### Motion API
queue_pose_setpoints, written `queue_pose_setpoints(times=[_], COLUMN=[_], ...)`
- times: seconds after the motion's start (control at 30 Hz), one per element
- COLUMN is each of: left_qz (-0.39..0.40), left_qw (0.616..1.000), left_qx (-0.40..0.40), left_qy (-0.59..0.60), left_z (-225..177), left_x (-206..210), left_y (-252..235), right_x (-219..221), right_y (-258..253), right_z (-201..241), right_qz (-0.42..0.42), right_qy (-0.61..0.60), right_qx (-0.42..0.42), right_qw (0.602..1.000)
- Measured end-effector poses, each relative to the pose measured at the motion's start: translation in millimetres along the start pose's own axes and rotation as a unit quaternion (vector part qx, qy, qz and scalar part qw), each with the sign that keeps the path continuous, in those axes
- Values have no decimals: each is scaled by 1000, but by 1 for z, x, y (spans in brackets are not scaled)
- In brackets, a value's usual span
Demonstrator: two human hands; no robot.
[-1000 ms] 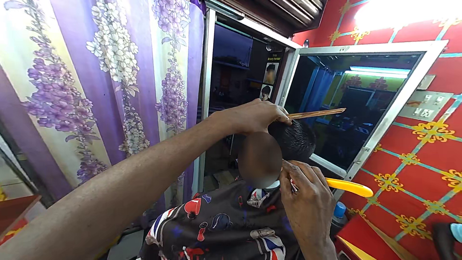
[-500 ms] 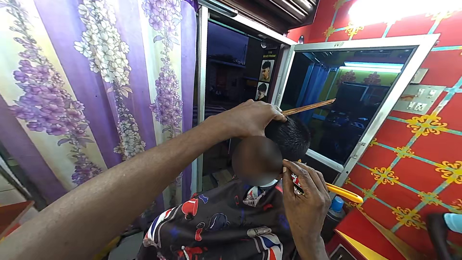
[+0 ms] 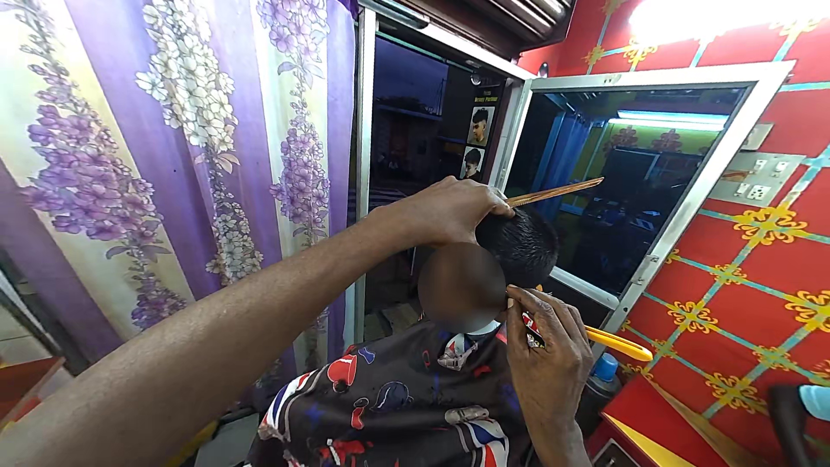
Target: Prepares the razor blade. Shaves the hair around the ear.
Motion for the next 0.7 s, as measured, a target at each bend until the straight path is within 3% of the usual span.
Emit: queue_pose_setpoints(times=[0.33, 0.5, 0.7], left_qz=[-18, -23, -28], left_qw=[1000, 999, 999], left_qx=[22, 26, 27], left_qy=[-3, -5, -2], left_z=[2, 3, 2], left_x=[1, 1, 1], left_y=[2, 1, 1], right_x=[4, -1, 0], right_y=[-2, -5, -3], right_z=[-5, -4, -3], right_qz=[72, 43, 68], right_qy=[-14, -1, 6], right_qx=[20, 10, 4], right_qw=[997, 999, 998])
Point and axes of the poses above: each hand's wrist, its own y-axis away from the middle knuckle, its own x-axis out of the palm, z = x × y, the point moved 6 cm from there along -y, towards the middle knuckle, and after that the axes turned 11 degrees about -x, right-handed, at the moved point
